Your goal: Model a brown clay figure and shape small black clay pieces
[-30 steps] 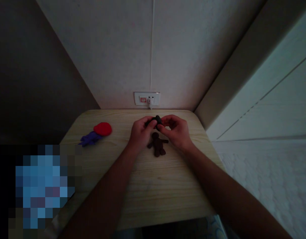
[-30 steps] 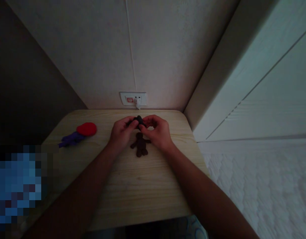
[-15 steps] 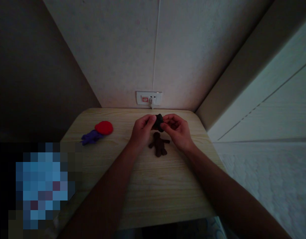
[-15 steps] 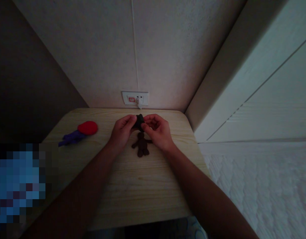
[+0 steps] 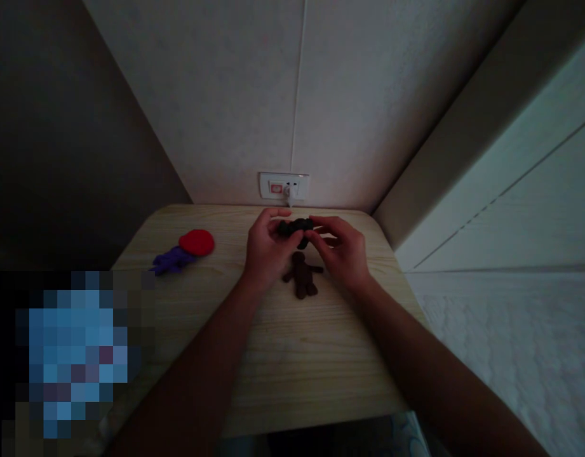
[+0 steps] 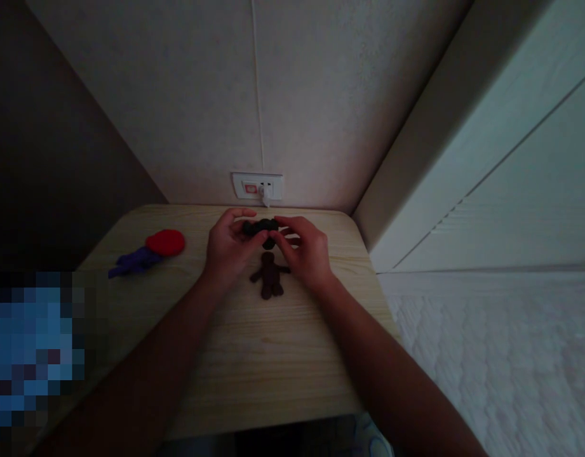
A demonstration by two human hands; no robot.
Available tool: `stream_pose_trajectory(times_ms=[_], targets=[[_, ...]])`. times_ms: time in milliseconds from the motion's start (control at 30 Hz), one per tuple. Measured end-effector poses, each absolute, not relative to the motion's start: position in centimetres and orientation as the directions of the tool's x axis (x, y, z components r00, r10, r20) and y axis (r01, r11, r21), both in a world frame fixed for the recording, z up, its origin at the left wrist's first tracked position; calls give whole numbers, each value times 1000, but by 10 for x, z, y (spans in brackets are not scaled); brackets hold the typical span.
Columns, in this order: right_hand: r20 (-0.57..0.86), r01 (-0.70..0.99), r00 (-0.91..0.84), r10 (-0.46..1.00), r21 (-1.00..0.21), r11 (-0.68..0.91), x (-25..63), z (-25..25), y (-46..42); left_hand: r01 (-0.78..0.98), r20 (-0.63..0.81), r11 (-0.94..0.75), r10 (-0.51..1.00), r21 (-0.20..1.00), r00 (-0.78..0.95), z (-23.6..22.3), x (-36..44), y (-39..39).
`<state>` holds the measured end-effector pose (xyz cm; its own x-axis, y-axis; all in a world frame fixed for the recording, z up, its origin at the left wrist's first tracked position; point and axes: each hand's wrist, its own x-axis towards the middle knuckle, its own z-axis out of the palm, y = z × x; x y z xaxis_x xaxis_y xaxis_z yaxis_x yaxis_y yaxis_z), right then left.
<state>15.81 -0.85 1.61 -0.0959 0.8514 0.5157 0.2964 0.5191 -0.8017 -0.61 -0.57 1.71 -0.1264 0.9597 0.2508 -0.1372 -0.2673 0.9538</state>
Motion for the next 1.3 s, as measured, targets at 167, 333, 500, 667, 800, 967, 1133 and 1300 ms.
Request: stream_pose_trajectory(times_ms=[167, 333, 500, 667, 800, 967, 1133, 1300], targets=[[509, 352, -133, 850, -778, 521, 161, 19, -7, -176, 239, -251, 967, 952, -86, 20, -5, -10], [464, 410, -172, 869, -768, 492, 160, 22, -7, -237, 211, -217, 976, 947, -47, 23, -5, -10], [362, 251, -162, 918, -884, 394, 157, 24, -6, -351, 166, -160, 986, 922, -13, 21, -3, -10], [290, 81, -111, 951, -951, 299, 153, 22, -5, -417, 152, -139, 988, 898, -3, 13, -3, -5], [367, 49, -84, 926, -927, 372, 150, 18, -6, -291, 241, -254, 967, 922, -81, 9, -6, -2], [463, 162, -97, 881, -866, 473, 151, 15, -8, -136, 326, -340, 939, 931, -113, 13, -9, -3], [447, 214, -96, 889, -863, 457, 153, 13, -8, 61, 415, -411, 904, 910, -101, 14, -10, -4], [411, 205, -133, 902, -879, 431, 153, 12, -9, 96, 373, -367, 926, 925, -55, 14, -8, -7]])
